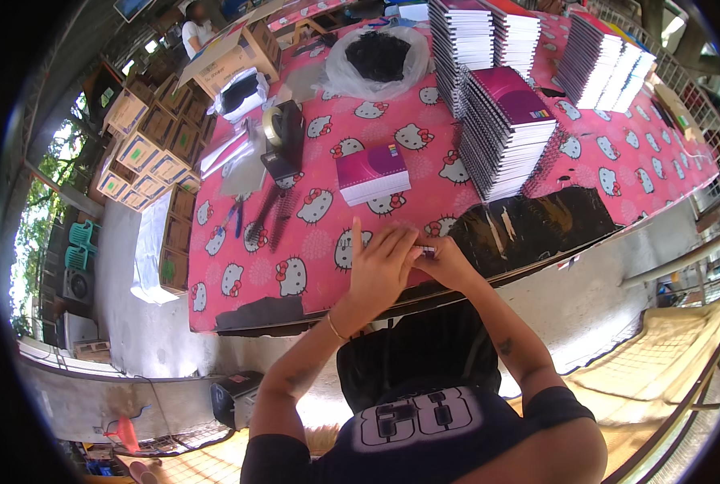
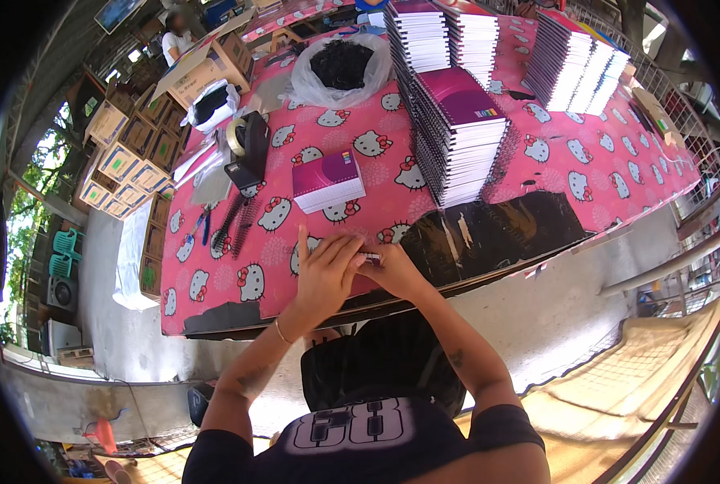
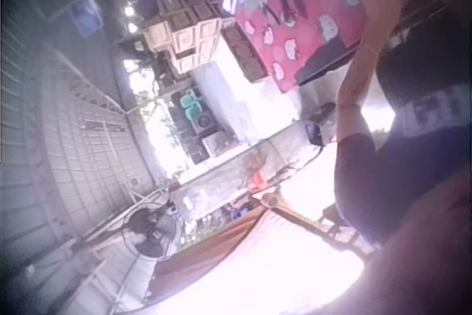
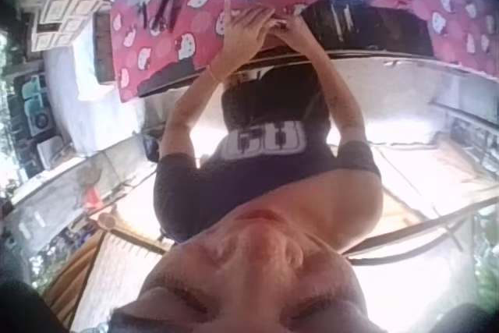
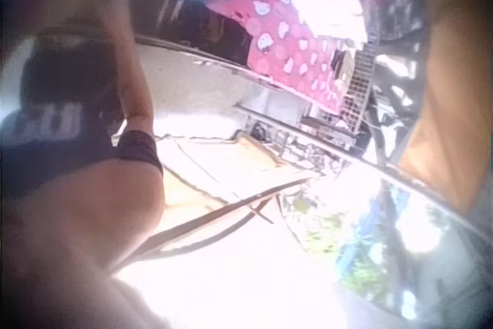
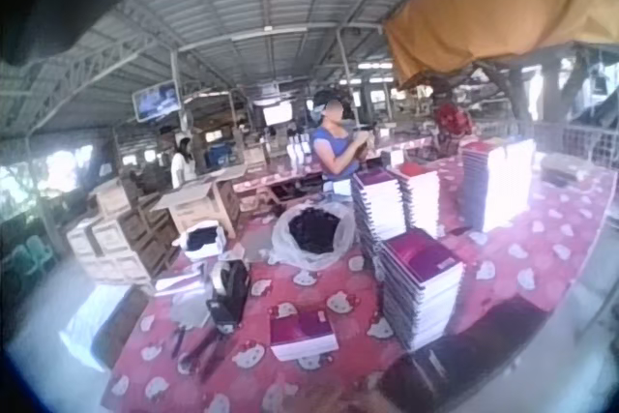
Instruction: The person applies labels to small notebooks. They pick up a notebook from a stack, apply a small sticker label to the cover by hand, and then place the labeled notebook onto another stack.
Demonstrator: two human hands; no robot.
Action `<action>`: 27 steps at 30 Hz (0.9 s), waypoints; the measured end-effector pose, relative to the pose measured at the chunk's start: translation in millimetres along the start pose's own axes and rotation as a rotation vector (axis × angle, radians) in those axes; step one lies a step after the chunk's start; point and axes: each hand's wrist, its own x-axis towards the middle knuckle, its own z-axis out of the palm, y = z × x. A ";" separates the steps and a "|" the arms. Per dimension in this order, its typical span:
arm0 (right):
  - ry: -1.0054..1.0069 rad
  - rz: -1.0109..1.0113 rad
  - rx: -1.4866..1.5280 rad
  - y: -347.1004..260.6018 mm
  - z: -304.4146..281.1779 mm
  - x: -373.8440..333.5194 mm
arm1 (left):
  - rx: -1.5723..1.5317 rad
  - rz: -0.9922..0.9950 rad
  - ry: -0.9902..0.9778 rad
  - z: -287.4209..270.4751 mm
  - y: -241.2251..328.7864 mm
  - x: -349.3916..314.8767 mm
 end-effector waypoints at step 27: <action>0.134 -0.134 -0.298 -42.2 -44.5 2.0 | -0.117 0.014 0.024 -20.4 7.9 17.9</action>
